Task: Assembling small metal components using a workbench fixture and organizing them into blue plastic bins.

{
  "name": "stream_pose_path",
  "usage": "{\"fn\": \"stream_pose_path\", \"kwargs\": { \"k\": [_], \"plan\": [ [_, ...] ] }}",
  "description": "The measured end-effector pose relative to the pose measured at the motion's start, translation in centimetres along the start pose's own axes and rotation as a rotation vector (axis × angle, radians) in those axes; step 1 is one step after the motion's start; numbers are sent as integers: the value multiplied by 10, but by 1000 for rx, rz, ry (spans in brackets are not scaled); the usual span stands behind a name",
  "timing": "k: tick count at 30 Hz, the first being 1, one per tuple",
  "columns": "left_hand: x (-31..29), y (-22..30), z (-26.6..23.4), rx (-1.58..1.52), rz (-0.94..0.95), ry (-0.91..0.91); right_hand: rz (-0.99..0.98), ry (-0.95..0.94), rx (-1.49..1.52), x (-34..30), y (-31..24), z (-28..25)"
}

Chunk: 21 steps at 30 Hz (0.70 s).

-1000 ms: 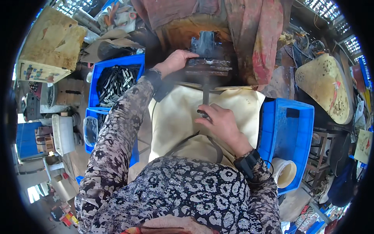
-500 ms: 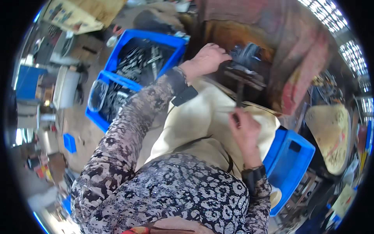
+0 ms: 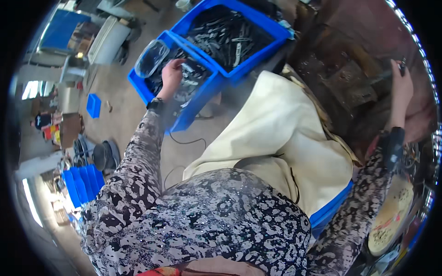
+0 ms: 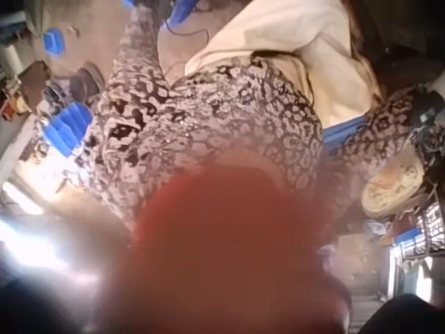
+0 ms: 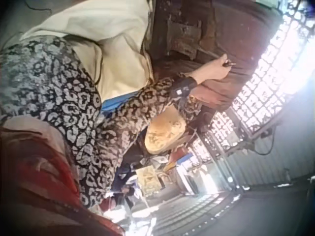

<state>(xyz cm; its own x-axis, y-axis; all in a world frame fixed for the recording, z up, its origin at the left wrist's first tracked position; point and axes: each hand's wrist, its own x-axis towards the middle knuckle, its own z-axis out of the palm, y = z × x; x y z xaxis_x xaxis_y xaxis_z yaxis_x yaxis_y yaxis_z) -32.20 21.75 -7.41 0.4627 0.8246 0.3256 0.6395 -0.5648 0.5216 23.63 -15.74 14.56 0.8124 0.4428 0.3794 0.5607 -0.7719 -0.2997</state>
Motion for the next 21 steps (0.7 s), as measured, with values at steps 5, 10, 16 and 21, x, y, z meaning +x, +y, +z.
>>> {"fn": "stream_pose_path", "kwargs": {
  "k": [5, 10, 16, 21],
  "plan": [
    [-37, -69, -24, 241, -398, -148, -47, -33, -105, 57, 45, 30],
    [-44, -64, -9, 298, -270, -163, -68, 13, -114, 66, 48, 38],
    [-30, -14, 24, 661, 227, -407, -130, 53, 152, 23, 28, 28],
    [-39, -12, 38, 664, 395, -402, 3, -79, 195, -93, 33, 57]
  ]
}}
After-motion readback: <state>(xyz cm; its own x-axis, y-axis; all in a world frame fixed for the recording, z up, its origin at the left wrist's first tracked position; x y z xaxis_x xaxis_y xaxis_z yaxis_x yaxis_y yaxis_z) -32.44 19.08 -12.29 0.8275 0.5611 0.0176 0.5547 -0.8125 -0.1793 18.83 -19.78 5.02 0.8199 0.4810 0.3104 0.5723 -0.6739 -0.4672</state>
